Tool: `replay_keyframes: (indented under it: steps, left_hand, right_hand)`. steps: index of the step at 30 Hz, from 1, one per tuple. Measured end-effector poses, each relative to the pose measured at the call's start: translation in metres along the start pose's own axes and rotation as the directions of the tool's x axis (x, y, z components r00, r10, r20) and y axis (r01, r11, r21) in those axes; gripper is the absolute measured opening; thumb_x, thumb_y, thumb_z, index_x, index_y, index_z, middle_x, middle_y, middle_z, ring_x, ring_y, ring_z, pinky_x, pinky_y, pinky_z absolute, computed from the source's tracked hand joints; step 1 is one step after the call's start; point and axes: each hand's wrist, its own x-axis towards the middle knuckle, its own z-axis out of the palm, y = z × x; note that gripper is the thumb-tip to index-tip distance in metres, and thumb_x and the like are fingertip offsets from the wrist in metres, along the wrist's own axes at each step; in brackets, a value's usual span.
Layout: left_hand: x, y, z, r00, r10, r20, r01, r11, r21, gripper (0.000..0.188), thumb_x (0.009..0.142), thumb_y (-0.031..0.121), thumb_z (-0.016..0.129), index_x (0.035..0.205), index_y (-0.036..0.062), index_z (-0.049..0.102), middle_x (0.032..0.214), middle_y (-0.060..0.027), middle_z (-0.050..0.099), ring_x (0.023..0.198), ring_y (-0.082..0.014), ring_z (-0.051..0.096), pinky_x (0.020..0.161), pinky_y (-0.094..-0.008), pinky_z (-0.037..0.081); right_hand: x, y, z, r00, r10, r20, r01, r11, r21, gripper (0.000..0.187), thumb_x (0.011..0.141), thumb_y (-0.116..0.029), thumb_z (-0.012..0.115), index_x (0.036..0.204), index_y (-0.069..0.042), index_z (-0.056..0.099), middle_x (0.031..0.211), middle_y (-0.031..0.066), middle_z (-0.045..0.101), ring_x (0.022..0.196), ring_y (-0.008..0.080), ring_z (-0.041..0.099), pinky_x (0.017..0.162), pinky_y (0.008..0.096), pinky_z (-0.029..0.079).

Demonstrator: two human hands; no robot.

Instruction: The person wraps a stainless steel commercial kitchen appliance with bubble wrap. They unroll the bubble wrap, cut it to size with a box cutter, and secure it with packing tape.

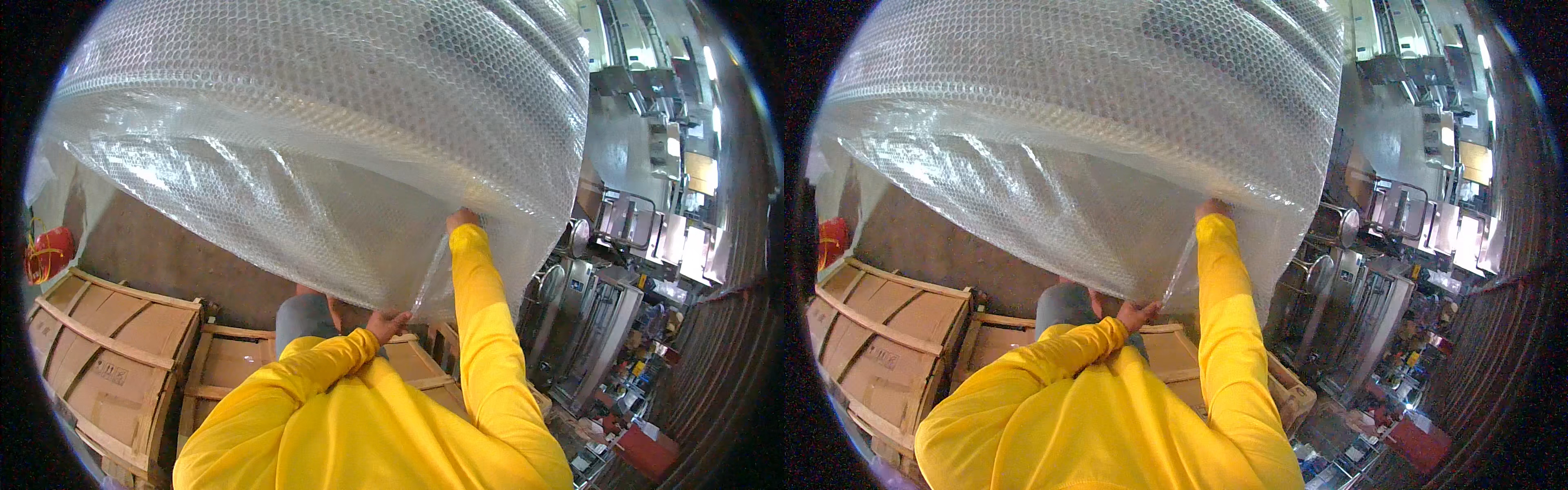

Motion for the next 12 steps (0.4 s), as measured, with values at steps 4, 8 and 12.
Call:
replay_keyframes:
  steps: [4,8,12]
  left_hand:
    - [-0.001,-0.003,0.010,0.987,0.130,-0.098,-0.136,0.989,-0.054,0.035,0.088,0.033,0.069,0.094,-0.0008,0.070,0.078,-0.0087,0.069,0.067,-0.0165,0.063,0.064,-0.0302,0.052]
    - [0.004,-0.008,-0.002,0.999,-0.040,0.001,0.040,0.991,0.126,0.026,0.089,0.024,0.068,0.091,-0.0020,0.066,0.082,-0.0082,0.068,0.067,-0.0166,0.061,0.062,-0.0317,0.052]
    - [0.002,-0.013,-0.004,0.997,-0.008,0.077,0.008,1.000,-0.002,0.058,0.087,0.032,0.070,0.135,0.0058,0.051,0.100,-0.0132,0.071,0.076,-0.0187,0.067,0.070,-0.0333,0.053]
  right_hand:
    - [0.036,-0.017,0.006,0.986,0.015,0.164,0.008,0.991,-0.136,0.041,0.090,-0.023,0.045,0.119,0.001,0.061,0.128,0.0228,0.056,0.119,0.0363,0.055,0.099,0.0455,0.045]
    - [-0.020,0.021,0.040,0.967,0.106,0.232,-0.080,0.990,-0.116,0.041,0.092,-0.024,0.044,0.124,-0.004,0.060,0.132,0.0195,0.055,0.122,0.0349,0.054,0.100,0.0470,0.044]
    - [-0.001,0.046,0.095,0.925,-0.027,0.380,0.186,0.903,-0.387,0.049,0.092,-0.026,0.042,0.134,-0.003,0.052,0.136,0.0229,0.050,0.125,0.0331,0.052,0.105,0.0434,0.040]
